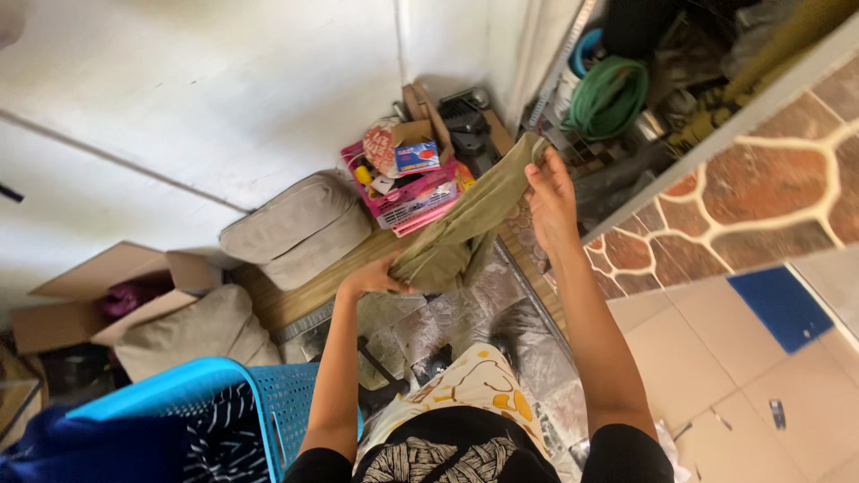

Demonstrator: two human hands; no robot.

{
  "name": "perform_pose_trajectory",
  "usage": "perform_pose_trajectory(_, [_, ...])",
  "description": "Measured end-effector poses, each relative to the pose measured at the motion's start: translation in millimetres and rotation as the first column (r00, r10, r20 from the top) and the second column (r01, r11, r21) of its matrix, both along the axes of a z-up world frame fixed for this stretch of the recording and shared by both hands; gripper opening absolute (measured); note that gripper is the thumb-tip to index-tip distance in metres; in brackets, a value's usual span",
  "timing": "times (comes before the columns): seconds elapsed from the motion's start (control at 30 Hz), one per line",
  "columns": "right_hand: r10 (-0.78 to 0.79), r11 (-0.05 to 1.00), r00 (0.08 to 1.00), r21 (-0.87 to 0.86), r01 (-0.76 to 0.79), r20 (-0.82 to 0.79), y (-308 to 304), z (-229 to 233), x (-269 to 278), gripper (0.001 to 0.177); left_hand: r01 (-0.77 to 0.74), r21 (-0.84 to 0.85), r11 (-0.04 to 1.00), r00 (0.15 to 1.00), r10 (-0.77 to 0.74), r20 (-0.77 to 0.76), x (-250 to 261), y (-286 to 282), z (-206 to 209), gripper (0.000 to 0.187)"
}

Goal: The person removes wet clothes from a blue laundry basket and hangs them on a red circular drying rack. They handle shirts, pants, and underwear one at a time, unfolding and arranging each item on the hangers.

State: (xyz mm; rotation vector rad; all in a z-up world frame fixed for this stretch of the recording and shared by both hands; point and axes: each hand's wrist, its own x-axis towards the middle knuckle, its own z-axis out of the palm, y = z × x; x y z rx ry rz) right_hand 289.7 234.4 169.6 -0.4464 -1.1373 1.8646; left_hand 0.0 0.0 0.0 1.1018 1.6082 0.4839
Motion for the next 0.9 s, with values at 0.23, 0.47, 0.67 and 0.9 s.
perform_pose_trajectory(0.23, [0.316,0.930,0.919,0.117,-0.349,0.236,48,12,-52,0.105,-0.628,0.300,0.718,0.730,0.409,0.547,-46,-36,-45,0.047])
perform_pose_trajectory(0.47, [0.448,0.892,0.863,-0.051,-0.449,0.235,152,-56,-103,0.067,-0.976,0.085,0.202,0.169,0.446,0.879,-55,-56,-1,0.051])
perform_pose_trajectory(0.67, [0.339,0.826,0.470,-0.019,-0.563,0.815,152,-66,-150,0.037,-0.948,0.274,0.161,0.316,0.398,0.861,-22,-48,108,0.085])
perform_pose_trajectory(0.9, [0.928,0.213,0.247,0.147,-0.966,0.278,34,-28,-210,0.022,-0.855,0.343,0.389,0.517,0.689,0.508,8,-25,199,0.112])
